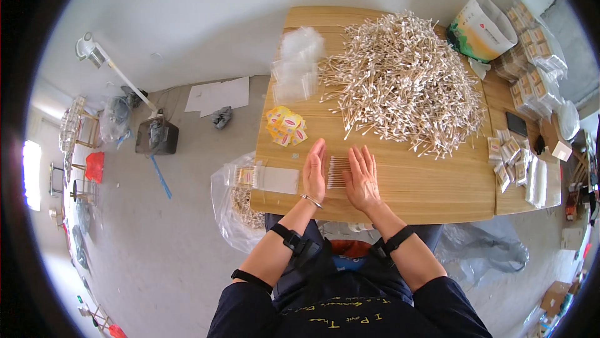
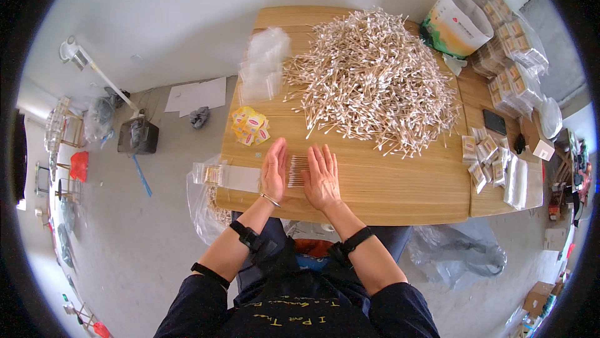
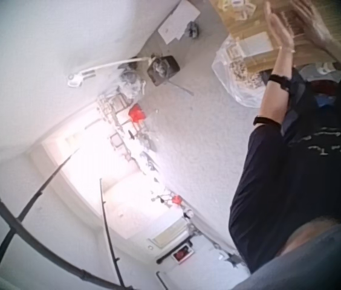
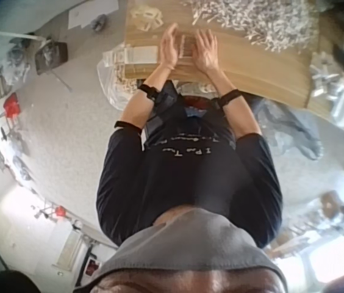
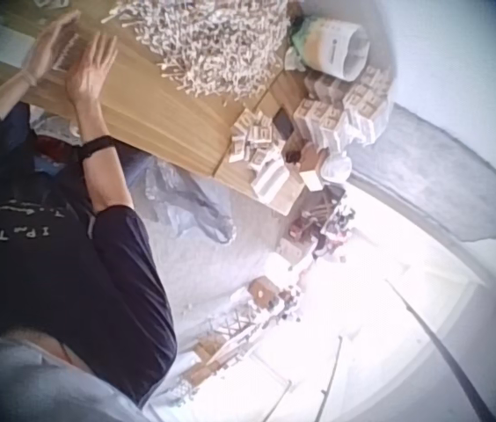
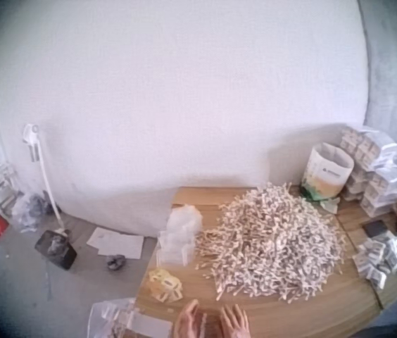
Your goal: The person is aligning and packaging cotton swabs into small plastic bags.
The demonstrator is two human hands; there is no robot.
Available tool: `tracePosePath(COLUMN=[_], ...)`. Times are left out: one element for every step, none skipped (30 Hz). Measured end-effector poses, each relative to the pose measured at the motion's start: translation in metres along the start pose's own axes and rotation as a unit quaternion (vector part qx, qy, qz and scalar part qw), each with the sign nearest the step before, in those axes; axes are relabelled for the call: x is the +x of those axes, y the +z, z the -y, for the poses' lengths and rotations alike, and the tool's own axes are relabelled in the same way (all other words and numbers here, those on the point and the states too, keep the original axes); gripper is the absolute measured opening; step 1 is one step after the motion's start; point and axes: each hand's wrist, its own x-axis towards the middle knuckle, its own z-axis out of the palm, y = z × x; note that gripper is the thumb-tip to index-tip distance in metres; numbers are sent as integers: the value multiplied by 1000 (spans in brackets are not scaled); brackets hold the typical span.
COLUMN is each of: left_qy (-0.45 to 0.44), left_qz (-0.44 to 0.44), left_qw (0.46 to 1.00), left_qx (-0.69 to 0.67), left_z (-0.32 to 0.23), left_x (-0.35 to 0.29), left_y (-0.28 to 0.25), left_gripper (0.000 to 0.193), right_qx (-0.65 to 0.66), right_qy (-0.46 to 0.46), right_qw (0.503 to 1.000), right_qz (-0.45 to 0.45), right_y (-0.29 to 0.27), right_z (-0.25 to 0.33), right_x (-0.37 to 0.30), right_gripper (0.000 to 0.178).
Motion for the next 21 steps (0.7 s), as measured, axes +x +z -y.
tracePosePath(left_qy=[0,-3,-5,-7,-3,1,3,9,15,21,27,33,34,28,21,19,12,4,4,3,2], left_qz=[-1,13,28,28,32,37,37,39,41,42,47,50,50,46,38,39,27,16,15,21,28], left_qw=[1000,1000,1000,1000,999,997,997,997,996,996,995,995,995,997,998,998,999,1000,1000,1000,1000], left_qx=[1,5,9,9,39,69,68,71,74,77,80,84,84,62,41,40,24,9,9,-1,-11], left_z=[-2,-5,-7,-8,-8,-7,-7,-4,-1,2,2,2,3,-1,-4,-7,-7,-8,-8,-6,-4], left_x=[0,0,-1,-4,-5,-5,-4,-5,-6,-6,-5,-4,-4,-4,-7,-7,-7,-6,-7,-7,-6], left_y=[-1,-3,-4,-3,-1,1,1,-2,-6,-10,-12,-13,-13,-3,3,7,6,6,4,3,2], left_gripper=[61,62,63,63,65,68,68,67,67,66,65,65,65,64,64,64,64,64,64,66,67], right_qx=[-57,-113,-112,-158,-204,-228,-229,-231,-234,-234,-216,-196,-196,-95,10,106,107,189,269,268,271], right_qy=[-2,-2,-1,-12,-24,-26,-27,-27,-28,-30,-22,-14,-15,8,30,26,26,50,74,73,66], right_qw=[998,992,992,982,968,964,964,963,963,963,966,969,969,993,999,992,992,976,952,952,951], right_qz=[25,50,51,100,147,136,135,132,129,130,139,148,148,77,6,-62,-61,-95,-128,-129,-135], right_y=[-2,-5,-5,-4,-4,-2,0,1,2,0,-2,-3,-2,-3,-4,-3,-3,-3,-1,3,8], right_z=[1,5,8,13,15,14,14,17,18,18,20,20,15,2,-5,-11,-9,-5,0,0,2], right_x=[-2,-5,-9,-13,-14,-15,-14,-14,-15,-15,-13,-11,-9,-8,-7,-6,-2,2,4,4,5], right_gripper=[55,60,60,67,75,78,78,77,76,76,73,70,70,64,58,50,50,50,49,49,50])
